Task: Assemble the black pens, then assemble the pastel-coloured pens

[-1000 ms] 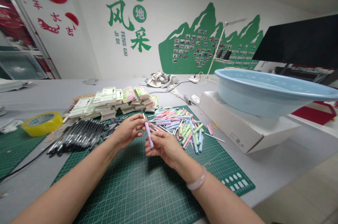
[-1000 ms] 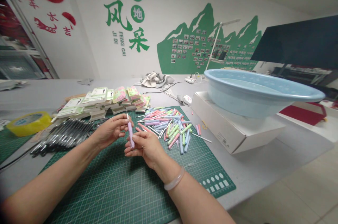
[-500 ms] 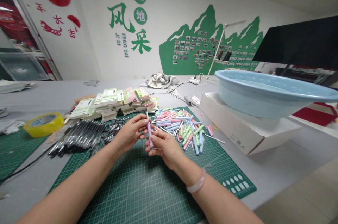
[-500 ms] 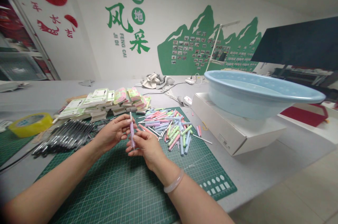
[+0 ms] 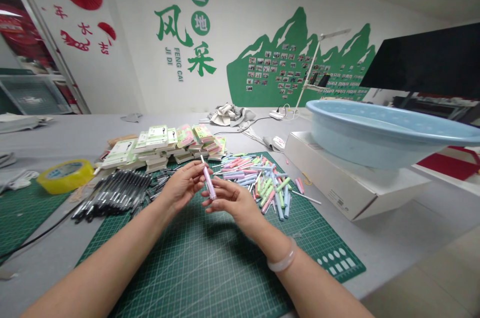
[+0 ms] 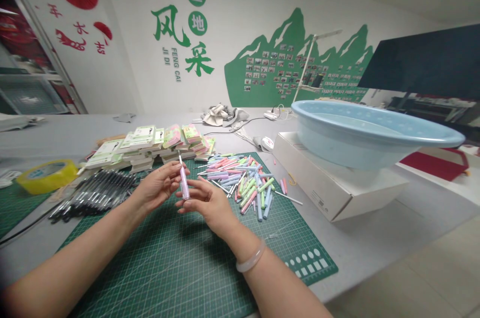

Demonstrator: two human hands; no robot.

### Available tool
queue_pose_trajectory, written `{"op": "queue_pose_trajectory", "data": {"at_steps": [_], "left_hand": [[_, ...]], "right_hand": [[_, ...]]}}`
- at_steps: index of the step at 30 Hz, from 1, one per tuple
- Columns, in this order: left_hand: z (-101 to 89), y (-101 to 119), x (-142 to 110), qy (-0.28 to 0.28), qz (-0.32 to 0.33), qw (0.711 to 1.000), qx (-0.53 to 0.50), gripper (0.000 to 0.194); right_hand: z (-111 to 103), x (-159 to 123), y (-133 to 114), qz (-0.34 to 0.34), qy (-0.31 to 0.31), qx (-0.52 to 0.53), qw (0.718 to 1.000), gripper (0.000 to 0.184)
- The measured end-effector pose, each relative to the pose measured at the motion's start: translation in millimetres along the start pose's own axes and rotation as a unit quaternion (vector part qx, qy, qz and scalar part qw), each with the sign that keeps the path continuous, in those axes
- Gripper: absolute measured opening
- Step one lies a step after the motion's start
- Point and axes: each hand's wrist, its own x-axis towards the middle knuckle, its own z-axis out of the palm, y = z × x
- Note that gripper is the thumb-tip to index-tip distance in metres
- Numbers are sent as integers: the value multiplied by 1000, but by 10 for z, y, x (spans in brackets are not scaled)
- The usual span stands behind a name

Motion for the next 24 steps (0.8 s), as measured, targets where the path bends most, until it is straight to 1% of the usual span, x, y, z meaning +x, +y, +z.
{"op": "queue_pose_trajectory", "data": {"at_steps": [6,10,14,17,20,24], "left_hand": [[28,1,-17,-9,3,1000,2,15],[35,-1,-21,-19,18,1000,10,16],[94,-2,-67,-59,18,997,49,18],[135,13,-96,-82,19,993,80,18],[112,33,-77,-60,27,995,79,16],[4,14,-1,-18,16,999,48,16]], "right_hand": [[-5,1,19,-6,5,-10,1000,51],[-1,-6,8,7,-3,18,1000,54],[-19,-11,45,25,17,38,999,40],[-43,-9,74,43,35,30,998,37],[-67,-3,74,67,60,17,996,37],[-117,21,70,78,102,-20,992,41]]}}
